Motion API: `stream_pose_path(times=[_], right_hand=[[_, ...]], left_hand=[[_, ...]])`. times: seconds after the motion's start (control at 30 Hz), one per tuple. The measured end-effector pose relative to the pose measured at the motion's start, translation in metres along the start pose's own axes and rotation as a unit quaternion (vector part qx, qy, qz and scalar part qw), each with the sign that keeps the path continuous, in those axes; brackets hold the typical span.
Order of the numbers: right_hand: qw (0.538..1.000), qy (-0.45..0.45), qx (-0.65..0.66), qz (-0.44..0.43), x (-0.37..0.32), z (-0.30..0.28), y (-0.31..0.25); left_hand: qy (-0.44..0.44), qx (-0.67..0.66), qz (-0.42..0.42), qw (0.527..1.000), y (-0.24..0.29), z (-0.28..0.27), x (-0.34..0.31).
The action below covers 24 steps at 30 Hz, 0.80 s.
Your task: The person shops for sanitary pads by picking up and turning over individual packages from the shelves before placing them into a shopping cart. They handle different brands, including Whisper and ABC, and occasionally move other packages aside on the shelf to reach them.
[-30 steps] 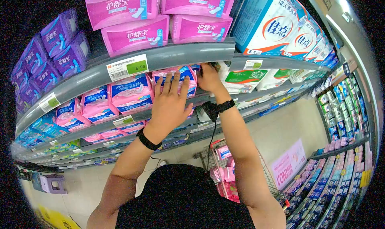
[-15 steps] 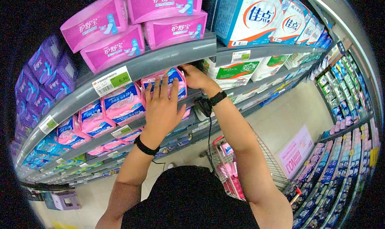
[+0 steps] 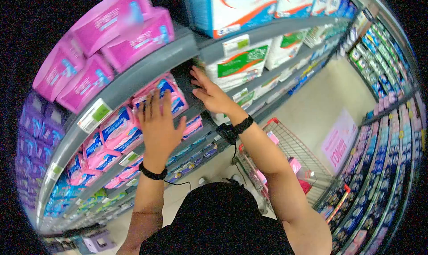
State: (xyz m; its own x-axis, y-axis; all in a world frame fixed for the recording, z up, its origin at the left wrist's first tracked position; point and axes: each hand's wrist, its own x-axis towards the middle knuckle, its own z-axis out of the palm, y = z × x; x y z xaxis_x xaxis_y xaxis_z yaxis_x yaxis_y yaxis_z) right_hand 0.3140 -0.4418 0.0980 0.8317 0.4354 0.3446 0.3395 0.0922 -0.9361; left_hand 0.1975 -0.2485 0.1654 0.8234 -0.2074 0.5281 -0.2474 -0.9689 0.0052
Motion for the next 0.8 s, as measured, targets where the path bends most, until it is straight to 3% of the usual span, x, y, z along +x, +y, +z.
stream_pose_path(times=[0.2, 0.4, 0.47, 0.53, 0.67, 0.8], right_hand=[[0.996, 0.020, -0.085, -0.022, -0.029, -0.023, -0.001], [0.995, 0.051, -0.082, -0.031, -0.053, -0.026, -0.008], [0.984, 0.110, -0.132, -0.049, -0.056, -0.026, -0.014], [0.955, 0.161, -0.245, -0.045, -0.055, -0.031, -0.025], [0.807, 0.367, -0.440, -0.143, -0.038, -0.035, -0.063], [0.779, 0.442, -0.424, -0.130, 0.000, -0.036, -0.037]], left_hand=[[0.009, 0.019, 0.014, 1.000, 0.003, 0.002, 0.001], [0.009, 0.041, 0.010, 0.999, 0.014, 0.005, 0.004], [0.011, 0.047, 0.012, 0.999, 0.016, 0.004, 0.005], [0.010, 0.040, 0.016, 0.999, 0.017, 0.004, 0.006], [0.014, 0.049, 0.027, 0.998, 0.019, 0.004, 0.006], [0.011, 0.062, 0.027, 0.998, 0.019, 0.008, 0.005]])
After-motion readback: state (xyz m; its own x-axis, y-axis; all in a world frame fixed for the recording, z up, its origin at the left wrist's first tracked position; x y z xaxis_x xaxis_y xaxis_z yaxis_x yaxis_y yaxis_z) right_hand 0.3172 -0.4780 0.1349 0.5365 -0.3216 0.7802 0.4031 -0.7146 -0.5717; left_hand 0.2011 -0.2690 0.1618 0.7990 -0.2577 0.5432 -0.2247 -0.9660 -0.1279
